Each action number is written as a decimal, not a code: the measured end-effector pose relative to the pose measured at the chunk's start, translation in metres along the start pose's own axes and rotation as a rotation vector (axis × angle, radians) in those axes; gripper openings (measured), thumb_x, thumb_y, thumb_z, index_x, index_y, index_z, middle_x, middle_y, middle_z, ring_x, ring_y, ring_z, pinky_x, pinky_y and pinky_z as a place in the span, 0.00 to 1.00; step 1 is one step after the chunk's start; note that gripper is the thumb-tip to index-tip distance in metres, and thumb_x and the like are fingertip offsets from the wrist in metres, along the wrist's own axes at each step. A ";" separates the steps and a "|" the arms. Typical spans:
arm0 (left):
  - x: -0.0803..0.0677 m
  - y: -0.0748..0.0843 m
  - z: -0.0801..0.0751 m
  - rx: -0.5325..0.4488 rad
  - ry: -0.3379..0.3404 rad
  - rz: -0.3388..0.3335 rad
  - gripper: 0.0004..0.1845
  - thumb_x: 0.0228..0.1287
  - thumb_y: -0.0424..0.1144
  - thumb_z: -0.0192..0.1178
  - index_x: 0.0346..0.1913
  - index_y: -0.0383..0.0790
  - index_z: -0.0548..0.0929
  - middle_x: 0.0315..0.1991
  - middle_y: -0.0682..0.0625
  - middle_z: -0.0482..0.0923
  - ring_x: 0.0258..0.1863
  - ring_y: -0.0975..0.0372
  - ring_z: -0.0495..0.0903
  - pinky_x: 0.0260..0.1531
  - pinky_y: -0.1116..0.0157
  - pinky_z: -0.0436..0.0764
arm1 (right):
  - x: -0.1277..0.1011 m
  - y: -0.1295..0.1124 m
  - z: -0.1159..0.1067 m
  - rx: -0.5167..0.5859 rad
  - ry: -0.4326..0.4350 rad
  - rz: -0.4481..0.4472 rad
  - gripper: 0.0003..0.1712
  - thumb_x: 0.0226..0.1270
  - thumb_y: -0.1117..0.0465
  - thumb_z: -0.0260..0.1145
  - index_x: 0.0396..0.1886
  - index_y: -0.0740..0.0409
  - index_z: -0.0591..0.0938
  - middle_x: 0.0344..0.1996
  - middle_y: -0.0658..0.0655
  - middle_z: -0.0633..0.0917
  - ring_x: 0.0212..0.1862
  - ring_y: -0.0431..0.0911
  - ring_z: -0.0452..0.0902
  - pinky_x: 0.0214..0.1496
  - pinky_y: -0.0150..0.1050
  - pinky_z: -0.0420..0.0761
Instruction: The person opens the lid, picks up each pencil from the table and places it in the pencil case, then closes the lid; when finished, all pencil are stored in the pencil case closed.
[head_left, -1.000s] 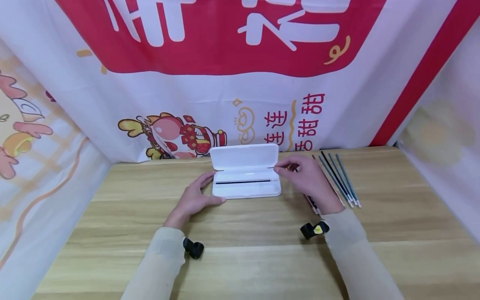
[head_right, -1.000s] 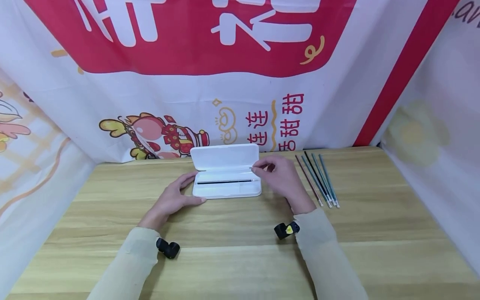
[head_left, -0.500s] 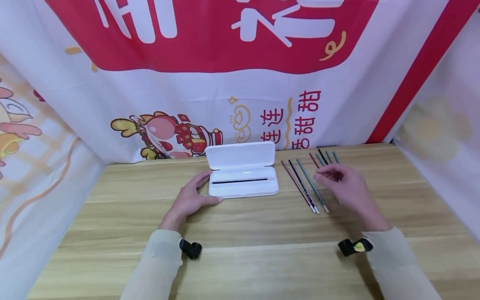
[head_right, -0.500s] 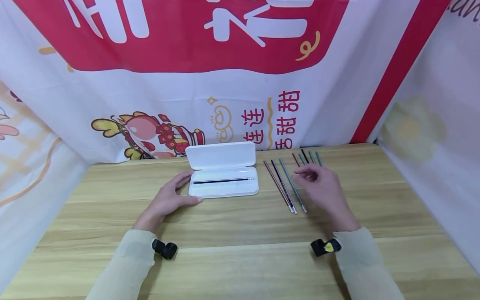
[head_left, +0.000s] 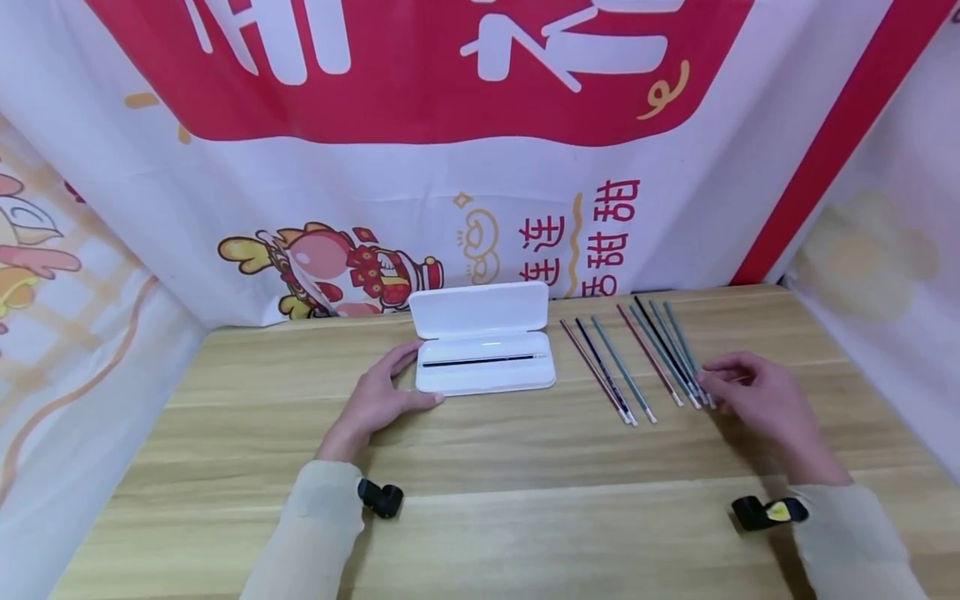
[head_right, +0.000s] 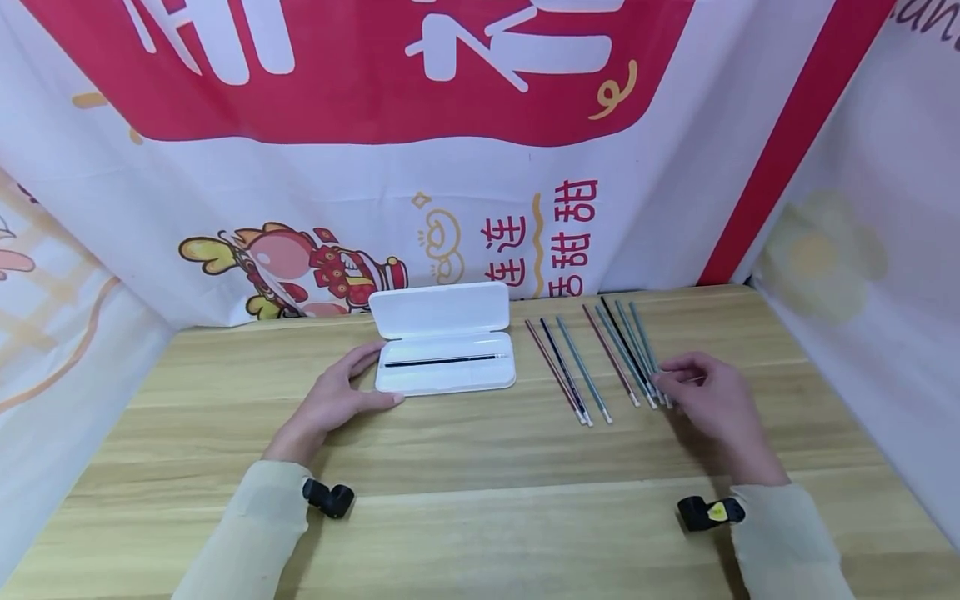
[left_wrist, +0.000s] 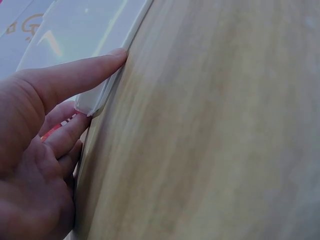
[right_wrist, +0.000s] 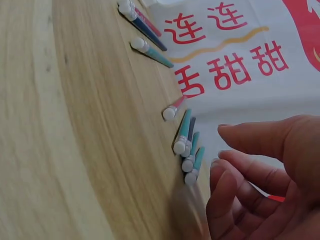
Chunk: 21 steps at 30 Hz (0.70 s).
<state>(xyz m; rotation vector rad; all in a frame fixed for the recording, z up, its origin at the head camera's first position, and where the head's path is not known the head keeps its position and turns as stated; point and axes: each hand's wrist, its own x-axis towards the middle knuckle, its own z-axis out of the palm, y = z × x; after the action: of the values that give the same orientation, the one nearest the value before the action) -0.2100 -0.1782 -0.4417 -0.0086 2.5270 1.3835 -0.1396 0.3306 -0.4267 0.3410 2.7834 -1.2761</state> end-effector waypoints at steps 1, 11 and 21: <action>0.000 0.000 0.000 0.001 0.000 0.003 0.50 0.58 0.49 0.83 0.82 0.61 0.67 0.85 0.53 0.64 0.89 0.50 0.51 0.86 0.36 0.49 | 0.001 0.001 -0.001 -0.003 -0.008 0.007 0.30 0.81 0.44 0.66 0.66 0.64 0.80 0.51 0.64 0.87 0.39 0.45 0.82 0.35 0.35 0.87; 0.000 0.001 0.000 0.011 0.004 -0.014 0.51 0.59 0.49 0.82 0.83 0.61 0.66 0.85 0.53 0.64 0.89 0.51 0.50 0.86 0.36 0.48 | 0.005 0.007 -0.001 -0.038 -0.049 0.093 0.32 0.77 0.45 0.71 0.66 0.65 0.80 0.48 0.62 0.87 0.38 0.48 0.81 0.34 0.36 0.85; 0.000 0.000 0.000 0.024 0.003 0.009 0.50 0.59 0.50 0.82 0.82 0.60 0.66 0.85 0.52 0.64 0.89 0.50 0.52 0.86 0.37 0.50 | 0.005 0.007 0.001 -0.126 -0.022 0.091 0.26 0.76 0.49 0.71 0.61 0.65 0.82 0.48 0.66 0.89 0.44 0.54 0.80 0.38 0.37 0.78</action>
<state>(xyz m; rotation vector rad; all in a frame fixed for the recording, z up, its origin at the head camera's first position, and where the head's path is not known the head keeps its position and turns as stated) -0.2105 -0.1786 -0.4419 0.0044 2.5493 1.3571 -0.1433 0.3350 -0.4331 0.4368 2.7775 -1.0732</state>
